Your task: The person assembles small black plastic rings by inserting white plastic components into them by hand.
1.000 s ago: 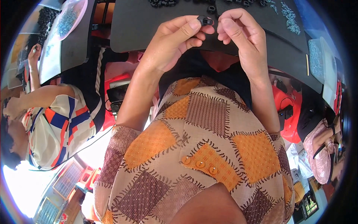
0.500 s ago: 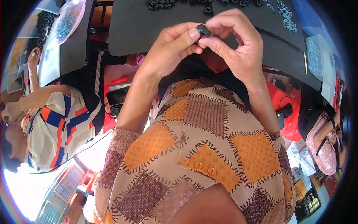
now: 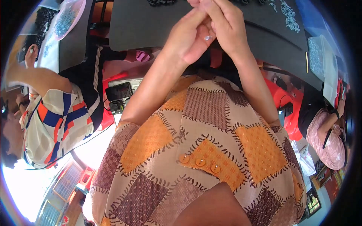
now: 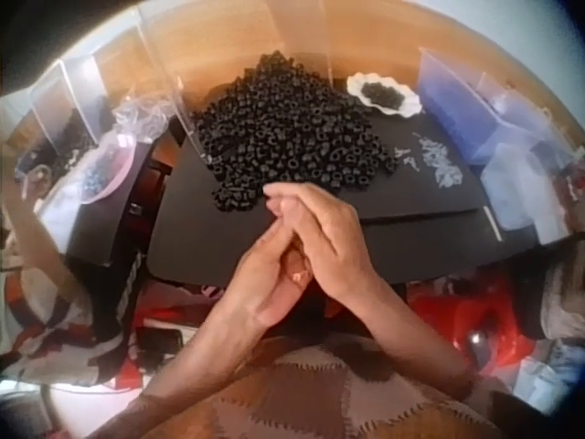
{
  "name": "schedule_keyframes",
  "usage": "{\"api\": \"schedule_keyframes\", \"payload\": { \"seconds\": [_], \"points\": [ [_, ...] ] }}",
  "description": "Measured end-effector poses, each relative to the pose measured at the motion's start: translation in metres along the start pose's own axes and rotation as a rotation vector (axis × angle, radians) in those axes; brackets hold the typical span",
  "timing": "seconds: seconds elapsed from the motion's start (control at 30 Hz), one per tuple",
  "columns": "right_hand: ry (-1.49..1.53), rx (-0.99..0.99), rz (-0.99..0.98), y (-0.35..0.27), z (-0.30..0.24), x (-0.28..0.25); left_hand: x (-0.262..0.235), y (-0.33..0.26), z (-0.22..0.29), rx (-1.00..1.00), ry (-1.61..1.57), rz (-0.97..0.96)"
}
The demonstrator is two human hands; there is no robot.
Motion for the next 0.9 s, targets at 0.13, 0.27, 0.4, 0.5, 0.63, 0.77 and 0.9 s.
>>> {"api": "schedule_keyframes", "payload": {
  "seconds": [0.13,0.27,0.4,0.5,0.63,0.77,0.9],
  "points": [
    [0.046,0.180,-0.017,0.011,0.026,-0.003,-0.015,0.024,-0.011,0.052,-0.051,0.278],
    [0.169,0.129,0.131,0.008,0.028,-0.005,0.002,0.020,-0.011,-0.007,-0.180,0.372],
    [0.301,-0.052,0.104,0.018,0.008,-0.024,-0.001,0.026,0.009,-0.030,-0.221,0.305],
    [0.103,0.071,0.202,0.018,0.006,-0.058,-0.015,0.023,0.039,0.050,-0.168,0.262],
    [-0.094,0.045,0.187,0.011,0.010,-0.089,-0.018,0.008,0.066,0.093,-0.124,0.271],
    [-0.146,0.039,0.249,-0.002,0.012,-0.090,-0.032,-0.008,0.074,0.161,-0.078,0.261],
    [-0.401,-0.085,0.001,0.000,-0.011,-0.059,-0.031,-0.017,0.064,0.116,-0.068,0.246]
  ]
}}
Point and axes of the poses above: each hand's wrist, its own y-axis towards the middle knuckle, its own x-axis out of the palm, z = x × y, the point moved 3 cm from there along y, towards the middle knuckle, and after that the axes turned 13 degrees about y, right-handed, at the moved point
